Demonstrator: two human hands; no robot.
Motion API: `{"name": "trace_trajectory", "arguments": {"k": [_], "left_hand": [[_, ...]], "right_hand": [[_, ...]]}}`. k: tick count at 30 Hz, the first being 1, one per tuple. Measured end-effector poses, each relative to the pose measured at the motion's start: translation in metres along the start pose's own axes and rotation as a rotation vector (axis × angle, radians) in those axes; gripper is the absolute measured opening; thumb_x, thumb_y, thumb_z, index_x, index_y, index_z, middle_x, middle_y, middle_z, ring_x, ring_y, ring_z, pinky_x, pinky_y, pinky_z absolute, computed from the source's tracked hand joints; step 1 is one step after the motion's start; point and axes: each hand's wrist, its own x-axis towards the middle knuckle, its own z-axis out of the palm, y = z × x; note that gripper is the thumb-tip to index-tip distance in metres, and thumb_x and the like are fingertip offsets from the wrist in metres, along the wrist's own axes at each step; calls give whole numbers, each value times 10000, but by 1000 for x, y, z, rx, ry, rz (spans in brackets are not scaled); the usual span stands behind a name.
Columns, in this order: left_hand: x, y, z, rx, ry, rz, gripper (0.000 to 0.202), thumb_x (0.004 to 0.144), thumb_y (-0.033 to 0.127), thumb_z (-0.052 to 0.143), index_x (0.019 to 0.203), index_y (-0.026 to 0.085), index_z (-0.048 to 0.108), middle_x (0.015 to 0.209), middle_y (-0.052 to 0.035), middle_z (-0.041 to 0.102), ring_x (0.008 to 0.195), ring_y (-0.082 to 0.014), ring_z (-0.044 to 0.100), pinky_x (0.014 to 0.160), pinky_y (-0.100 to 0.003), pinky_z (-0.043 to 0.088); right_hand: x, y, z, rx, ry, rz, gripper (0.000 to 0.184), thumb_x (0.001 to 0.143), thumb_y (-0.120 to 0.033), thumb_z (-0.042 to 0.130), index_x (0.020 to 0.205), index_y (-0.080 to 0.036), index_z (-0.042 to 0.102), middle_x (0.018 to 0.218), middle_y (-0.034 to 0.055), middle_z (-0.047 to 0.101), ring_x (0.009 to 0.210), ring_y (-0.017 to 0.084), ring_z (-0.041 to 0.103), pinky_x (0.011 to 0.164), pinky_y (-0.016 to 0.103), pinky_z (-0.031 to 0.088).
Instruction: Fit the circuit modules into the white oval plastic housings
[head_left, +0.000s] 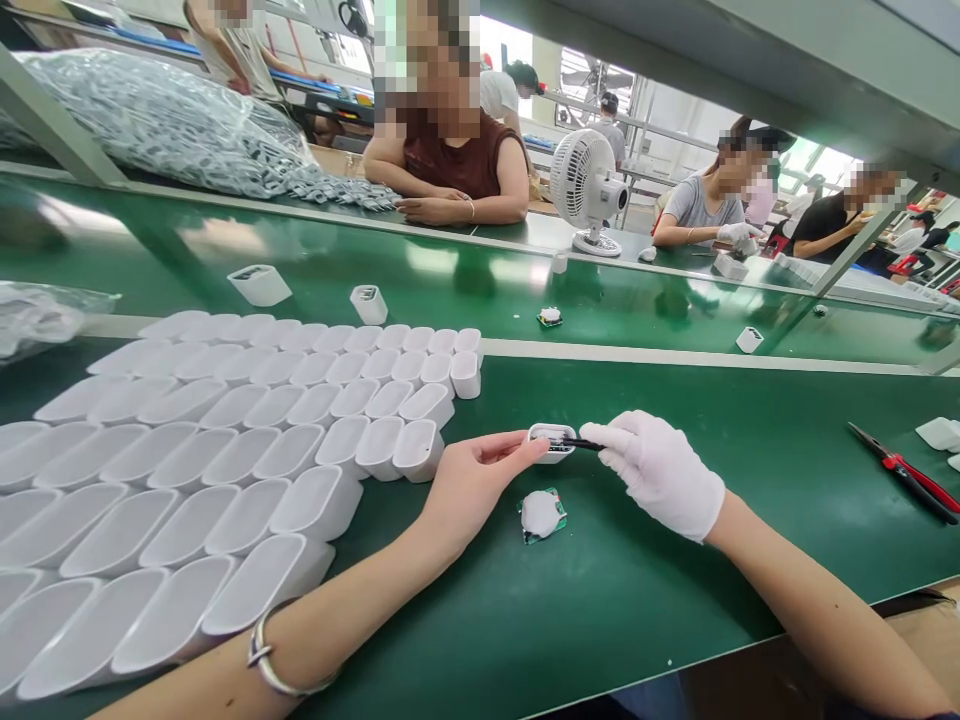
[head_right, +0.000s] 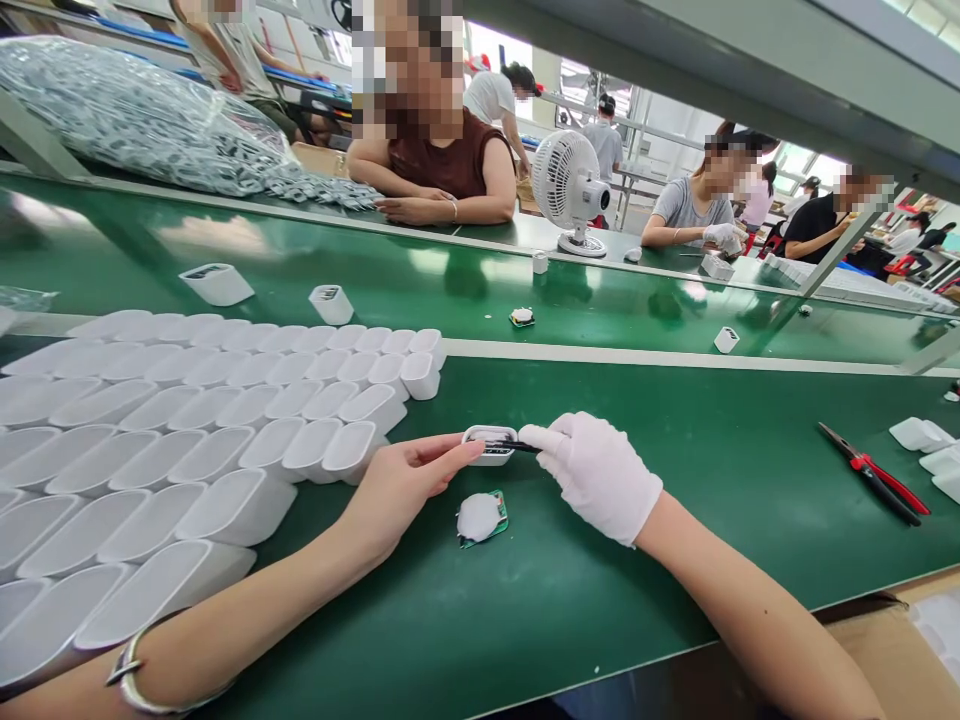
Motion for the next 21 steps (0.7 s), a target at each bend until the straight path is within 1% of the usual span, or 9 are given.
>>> {"name": "trace_trajectory", "arguments": {"k": [3, 7, 11, 17, 21], "left_hand": [[0, -1, 0, -4, -14, 29, 434, 611, 508, 739, 901, 184, 746, 813, -56, 718, 722, -193, 592, 668, -273, 441], [-1, -2, -1, -4, -3, 41, 445, 615, 500, 740, 914, 170, 743, 793, -65, 716, 709, -204, 600, 643, -280, 443], [-2, -1, 0, -6, -8, 38, 442, 624, 499, 735, 915, 168, 743, 775, -64, 711, 729, -211, 603, 653, -284, 446], [-2, 0, 0, -1, 4, 39, 431, 624, 492, 740, 914, 173, 742, 846, -67, 721, 793, -226, 605, 696, -293, 454], [-3, -1, 0, -10, -32, 53, 404, 625, 472, 742, 909, 184, 744, 887, -65, 725, 852, -243, 608, 709, -286, 461]], "right_hand": [[-1, -4, 7, -77, -36, 17, 361, 900, -201, 418, 1234, -267, 537, 936, 47, 615, 703, 128, 550, 574, 218, 407], [-2, -1, 7, -126, -65, 56, 341, 911, -224, 417, 1224, -281, 541, 946, 36, 607, 694, 117, 549, 539, 204, 381], [-3, 1, 8, -145, -34, 60, 345, 909, -218, 416, 1228, -266, 538, 970, 46, 608, 726, 125, 555, 545, 207, 383], [-3, 4, 13, -159, -1, 66, 350, 903, -200, 411, 1222, -258, 544, 979, 48, 623, 736, 126, 556, 550, 204, 384], [-3, 2, 15, -153, 21, 63, 341, 903, -202, 416, 1207, -265, 558, 972, 45, 630, 738, 120, 559, 565, 196, 393]]}}
